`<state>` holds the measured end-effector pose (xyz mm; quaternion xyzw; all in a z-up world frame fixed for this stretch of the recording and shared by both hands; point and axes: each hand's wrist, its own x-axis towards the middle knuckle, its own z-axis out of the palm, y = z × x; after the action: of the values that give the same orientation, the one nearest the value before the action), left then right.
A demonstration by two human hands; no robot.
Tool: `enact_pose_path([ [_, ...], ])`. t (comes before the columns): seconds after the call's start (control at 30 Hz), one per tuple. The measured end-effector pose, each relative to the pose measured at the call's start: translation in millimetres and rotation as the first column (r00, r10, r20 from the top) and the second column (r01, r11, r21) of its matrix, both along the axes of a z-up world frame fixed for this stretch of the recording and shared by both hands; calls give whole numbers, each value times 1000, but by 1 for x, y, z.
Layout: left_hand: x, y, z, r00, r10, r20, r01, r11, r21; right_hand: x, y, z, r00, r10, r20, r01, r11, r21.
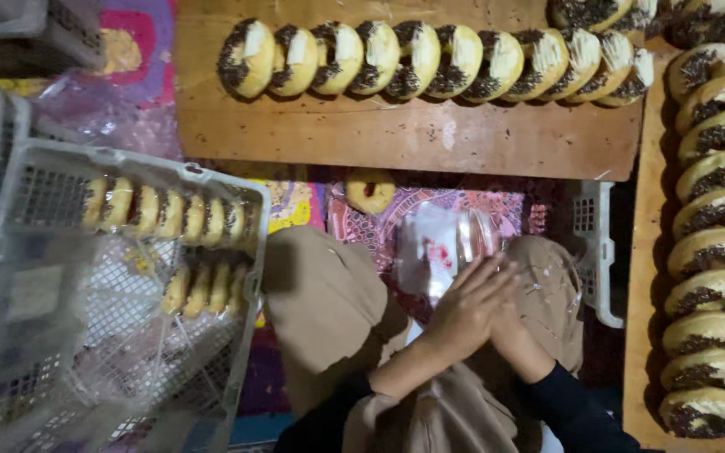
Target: The person sits on the floor and repeatedly picks up chocolate-sprinkled doughnuts from a wooden board. They place each doughnut into a small clear plastic bag and then put the bagged doughnut into a white plastic crate. The person continues this process for multiple doughnuts.
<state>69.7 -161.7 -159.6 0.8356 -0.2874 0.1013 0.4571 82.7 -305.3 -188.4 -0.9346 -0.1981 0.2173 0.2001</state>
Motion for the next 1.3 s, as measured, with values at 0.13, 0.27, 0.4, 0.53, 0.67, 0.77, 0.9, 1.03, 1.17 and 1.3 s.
enact_pose_path([
  [0.13, 18, 43, 27, 979, 153, -133, -169, 979, -117, 40, 34, 65, 990, -84, 117, 73, 993, 95],
  [0.27, 54, 124, 31, 882, -173, -439, -352, 378, -856, 41, 138, 117, 954, -56, 295, -75, 908, 413],
  [0.4, 61, 237, 28, 875, -235, -424, -458, -113, -882, 82, 208, 132, 833, 376, 406, -540, 711, 451],
  [0.53, 60, 326, 20, 910, -232, -343, -409, -379, -830, 208, 228, 125, 930, 336, 147, -354, 717, 600],
  [0.67, 58, 350, 26, 912, -208, -352, -409, -420, -810, 311, 275, 94, 523, 71, 849, -69, 997, -41],
  [0.77, 62, 340, 30, 841, -125, -526, -512, -498, -700, 340, 298, 72, 726, 79, 683, 13, 992, -129],
  [0.9, 74, 333, 20, 889, -114, -444, -452, -388, -804, 339, 301, 71, 704, 60, 707, -45, 998, -41],
  [1.03, 74, 332, 7, 833, -546, -90, -407, -494, -769, 287, 273, 114, 808, -153, 570, -137, 891, 434],
  [1.17, 76, 304, -3, 804, -557, 206, -244, -626, -740, 180, 213, 170, 883, -279, 378, -51, 744, 666],
  [1.3, 85, 251, -6, 940, -340, 29, -131, -439, -889, 80, 170, 193, 875, -411, 255, 157, 741, 653],
])
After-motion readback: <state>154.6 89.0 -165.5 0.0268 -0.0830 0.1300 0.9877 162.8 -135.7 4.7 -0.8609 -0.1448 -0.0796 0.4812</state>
